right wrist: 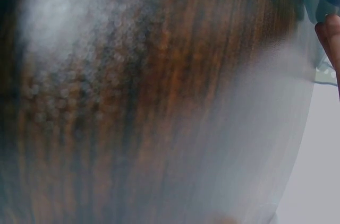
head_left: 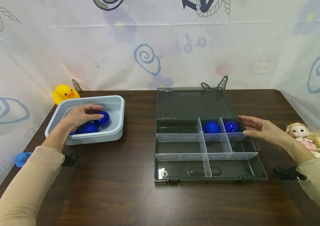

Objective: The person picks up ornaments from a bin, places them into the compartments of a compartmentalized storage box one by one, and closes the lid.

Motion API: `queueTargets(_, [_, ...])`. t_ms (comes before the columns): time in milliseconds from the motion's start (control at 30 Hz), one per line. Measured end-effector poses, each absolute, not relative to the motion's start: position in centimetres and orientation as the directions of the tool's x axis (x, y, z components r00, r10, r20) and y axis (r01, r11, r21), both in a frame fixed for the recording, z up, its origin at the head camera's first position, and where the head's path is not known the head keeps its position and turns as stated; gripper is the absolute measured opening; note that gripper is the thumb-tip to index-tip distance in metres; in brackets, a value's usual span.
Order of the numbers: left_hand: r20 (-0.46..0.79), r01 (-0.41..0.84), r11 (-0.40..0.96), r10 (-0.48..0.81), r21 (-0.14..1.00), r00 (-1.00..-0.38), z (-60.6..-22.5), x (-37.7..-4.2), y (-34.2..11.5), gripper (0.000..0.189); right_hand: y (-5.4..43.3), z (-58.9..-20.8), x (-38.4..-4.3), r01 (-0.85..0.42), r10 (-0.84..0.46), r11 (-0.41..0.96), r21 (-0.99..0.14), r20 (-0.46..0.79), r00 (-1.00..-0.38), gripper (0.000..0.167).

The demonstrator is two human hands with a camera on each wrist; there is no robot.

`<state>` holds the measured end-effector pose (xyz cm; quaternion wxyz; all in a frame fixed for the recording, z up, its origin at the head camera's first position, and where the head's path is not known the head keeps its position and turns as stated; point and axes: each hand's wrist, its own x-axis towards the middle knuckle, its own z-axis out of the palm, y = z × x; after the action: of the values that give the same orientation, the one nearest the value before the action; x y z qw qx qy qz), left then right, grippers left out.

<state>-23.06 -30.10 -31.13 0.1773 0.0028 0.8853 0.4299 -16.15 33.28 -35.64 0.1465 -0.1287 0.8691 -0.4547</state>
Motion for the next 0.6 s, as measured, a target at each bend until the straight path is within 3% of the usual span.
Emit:
queueTargets(267, [-0.349,-0.140,0.684,0.177,0.716,-0.920,-31.1,-23.3,-29.8,0.069,33.3,-35.8,-16.1,-0.104,-0.364,0.553,-0.827,-0.127,-0.923,0.062])
queueTargets(600, [-0.245,-0.082,0.623,0.182,0.778,-0.952,-29.1,-23.2,-28.2,0.066,33.3,-35.5,-16.2,-0.069,-0.345,0.565,-0.823,-0.160,-0.925,0.063])
